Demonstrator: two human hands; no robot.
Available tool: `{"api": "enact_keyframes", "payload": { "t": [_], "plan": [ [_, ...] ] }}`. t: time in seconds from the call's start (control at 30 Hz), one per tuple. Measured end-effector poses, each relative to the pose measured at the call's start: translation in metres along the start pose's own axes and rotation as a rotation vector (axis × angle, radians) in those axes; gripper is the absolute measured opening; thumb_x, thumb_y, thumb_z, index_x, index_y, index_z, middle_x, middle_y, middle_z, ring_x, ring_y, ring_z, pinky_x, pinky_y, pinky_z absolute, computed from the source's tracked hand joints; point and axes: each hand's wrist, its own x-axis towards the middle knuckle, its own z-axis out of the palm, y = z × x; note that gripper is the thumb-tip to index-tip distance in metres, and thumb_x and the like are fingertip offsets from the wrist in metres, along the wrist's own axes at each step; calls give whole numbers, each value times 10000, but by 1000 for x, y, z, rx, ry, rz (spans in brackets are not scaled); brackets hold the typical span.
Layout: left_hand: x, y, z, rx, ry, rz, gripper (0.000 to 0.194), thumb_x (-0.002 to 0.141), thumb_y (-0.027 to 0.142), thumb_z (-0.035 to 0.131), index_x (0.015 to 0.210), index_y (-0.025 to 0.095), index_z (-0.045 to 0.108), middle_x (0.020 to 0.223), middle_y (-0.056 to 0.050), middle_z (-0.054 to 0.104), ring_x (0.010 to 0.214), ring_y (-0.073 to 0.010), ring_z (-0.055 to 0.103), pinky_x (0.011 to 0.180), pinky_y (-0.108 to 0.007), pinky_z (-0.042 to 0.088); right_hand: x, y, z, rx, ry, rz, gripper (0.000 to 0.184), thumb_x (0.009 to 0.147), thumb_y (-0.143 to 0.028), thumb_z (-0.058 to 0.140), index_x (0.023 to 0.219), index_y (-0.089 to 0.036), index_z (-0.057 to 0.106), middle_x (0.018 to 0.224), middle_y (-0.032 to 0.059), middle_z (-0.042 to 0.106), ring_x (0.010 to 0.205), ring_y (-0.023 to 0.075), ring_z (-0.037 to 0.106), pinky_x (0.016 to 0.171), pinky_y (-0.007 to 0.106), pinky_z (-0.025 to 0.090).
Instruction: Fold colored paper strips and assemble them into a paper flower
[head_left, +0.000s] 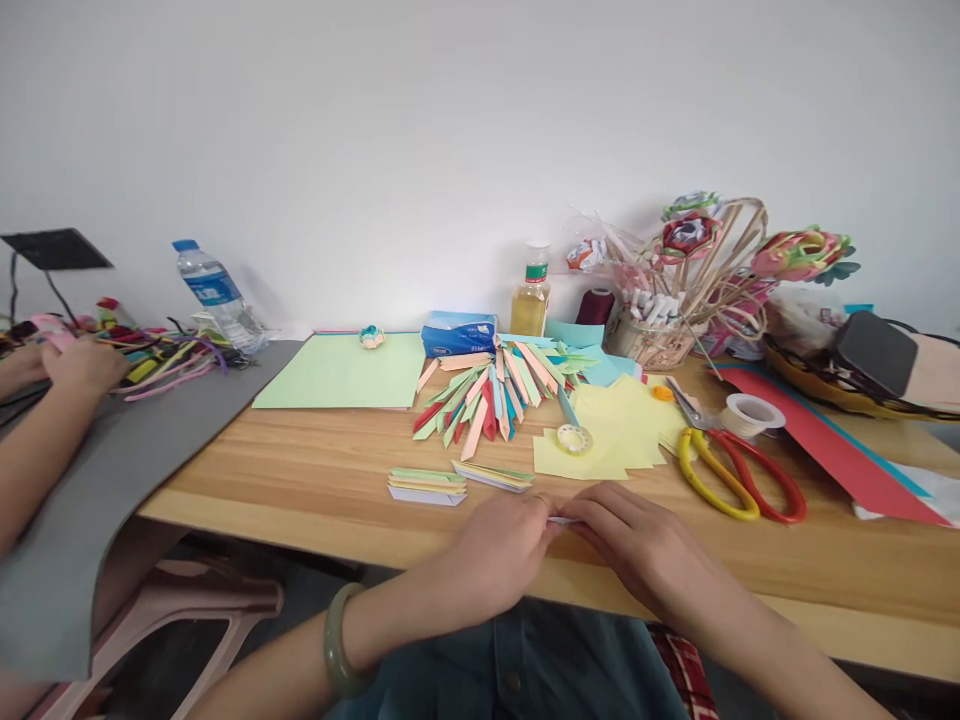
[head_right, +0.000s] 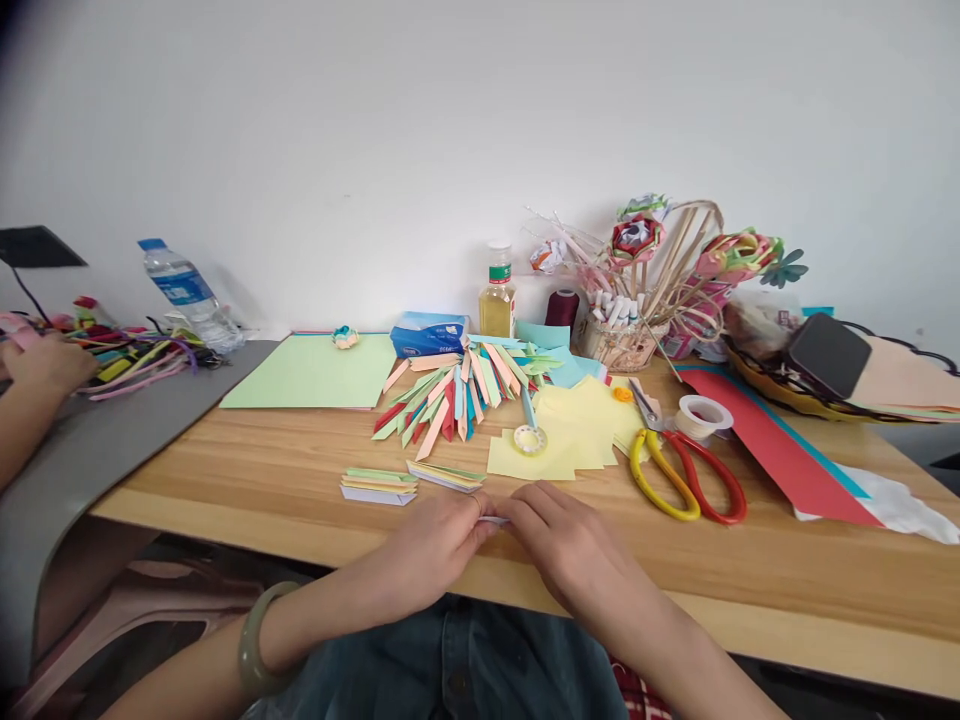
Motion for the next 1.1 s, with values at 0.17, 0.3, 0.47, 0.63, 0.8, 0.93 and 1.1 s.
{"api": "enact_keyframes", "payload": {
  "t": [0.17, 0.3, 0.47, 0.63, 0.8, 0.93, 1.1],
  "plan": [
    [-2, -8, 11, 88, 215, 142, 200, 874, 303, 451, 944, 172, 584, 879, -46, 657, 864, -203, 575, 726, -335, 450, -6, 7, 5, -99, 71, 114, 238, 904, -169, 360, 847, -184, 591, 773, 57, 614, 696, 169, 569, 609, 274, 428],
    [-5, -18, 22, 56, 368, 203, 202, 888, 204, 421, 824, 184, 611, 806, -13, 646, 824, -158, 538, 733, -294, 445, -12, 15, 17, -122, 74, 169, 227, 903, -192, 385, 833, -188, 602, 760, 52, 615, 685, 170, 563, 603, 271, 420],
    [-4, -20, 32, 133, 415, 176, 180, 870, 199, 459, 847, 198, 638, 809, -19, 629, 791, -162, 531, 683, -293, 439, -17, 17, 27, -134, 135, 176, 202, 900, -195, 420, 885, -198, 621, 784, 51, 615, 723, 173, 546, 632, 277, 417],
    [0, -21, 35, 148, 400, 142, 223, 879, 213, 449, 786, 201, 651, 779, -10, 598, 738, -136, 523, 637, -266, 417, -17, 17, 26, -219, 126, 92, 197, 891, -184, 449, 980, -196, 625, 794, 53, 607, 784, 193, 515, 694, 313, 412],
    [2, -25, 34, 170, 362, 187, 242, 902, 222, 400, 816, 190, 624, 794, -9, 562, 747, -130, 522, 636, -263, 415, -14, 15, 23, -305, 83, 76, 212, 903, -213, 426, 977, -181, 622, 815, 66, 588, 765, 191, 518, 661, 310, 413],
    [2, -28, 33, 213, 353, 242, 233, 906, 191, 380, 891, 171, 612, 817, -20, 558, 795, -144, 521, 662, -270, 428, -9, 11, 19, -249, 43, 43, 222, 910, -193, 408, 987, -184, 616, 828, 65, 579, 770, 183, 514, 661, 307, 413],
    [2, -30, 33, 226, 326, 278, 224, 902, 169, 376, 886, 165, 599, 835, -20, 564, 812, -153, 508, 682, -274, 434, -2, 14, 21, -119, -5, 69, 202, 900, -153, 417, 912, -164, 619, 806, 69, 577, 751, 175, 514, 650, 302, 424]
  ]
}}
